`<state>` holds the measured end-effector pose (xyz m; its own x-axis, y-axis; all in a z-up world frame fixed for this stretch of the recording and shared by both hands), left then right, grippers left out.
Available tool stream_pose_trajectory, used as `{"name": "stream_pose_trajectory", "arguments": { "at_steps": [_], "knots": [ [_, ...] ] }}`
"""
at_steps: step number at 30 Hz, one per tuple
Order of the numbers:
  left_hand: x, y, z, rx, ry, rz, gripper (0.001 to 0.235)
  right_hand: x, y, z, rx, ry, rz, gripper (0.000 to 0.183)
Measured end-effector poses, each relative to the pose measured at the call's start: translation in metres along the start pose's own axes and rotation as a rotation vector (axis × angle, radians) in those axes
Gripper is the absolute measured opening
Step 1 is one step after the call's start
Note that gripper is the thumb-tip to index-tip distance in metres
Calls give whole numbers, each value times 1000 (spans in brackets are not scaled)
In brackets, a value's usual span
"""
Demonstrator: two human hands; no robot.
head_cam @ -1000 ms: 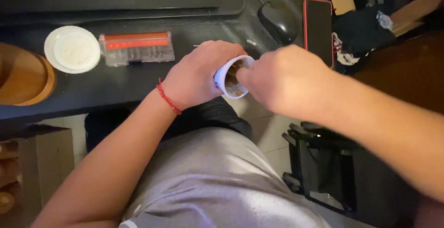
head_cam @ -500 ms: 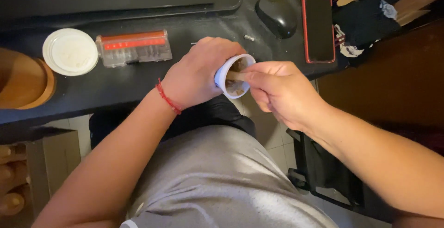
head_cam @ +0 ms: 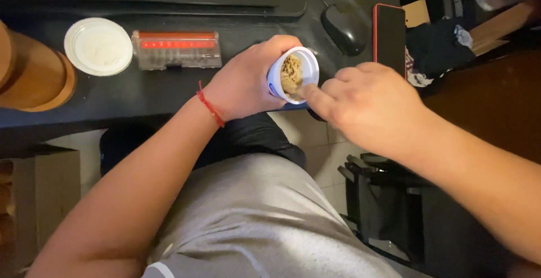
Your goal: The person mixes a brown substance in a small white cup using a wooden stick. They then scoop a white powder from a yellow container and add it to the cup, continuing to stir the mixture.
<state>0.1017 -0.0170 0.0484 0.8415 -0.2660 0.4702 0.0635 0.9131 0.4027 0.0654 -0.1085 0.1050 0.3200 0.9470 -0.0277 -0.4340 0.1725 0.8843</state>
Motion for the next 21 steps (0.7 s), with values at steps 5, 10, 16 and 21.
{"name": "stream_pose_trajectory", "arguments": {
  "at_steps": [5, 10, 16, 21],
  "knots": [
    [-4, 1, -7, -30, 103, -20, 58, -7, 28, 15, 165, -113, 6, 14],
    [-9, -1, -18, 37, 196, -25, 74, 8, 1, 28, 173, -379, 43, 11],
    [-6, -4, -2, -66, 153, -70, 71, 31, -3, 16, 401, -251, -60, 5],
    [-11, 5, -3, -71, 149, -36, 70, 13, 41, 28, 379, -252, -149, 5]
  ]
}}
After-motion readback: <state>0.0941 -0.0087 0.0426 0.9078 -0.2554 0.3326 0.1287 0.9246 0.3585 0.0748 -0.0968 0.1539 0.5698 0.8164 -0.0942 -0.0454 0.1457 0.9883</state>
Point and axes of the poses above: each hand's wrist, its own x-axis towards the middle knuckle, its own y-axis out of the back of the hand, z = x × y, the point moved 10 cm from there along x, towards the middle knuckle, and after that the axes turned 12 degrees about -y, right-handed, at the moved point
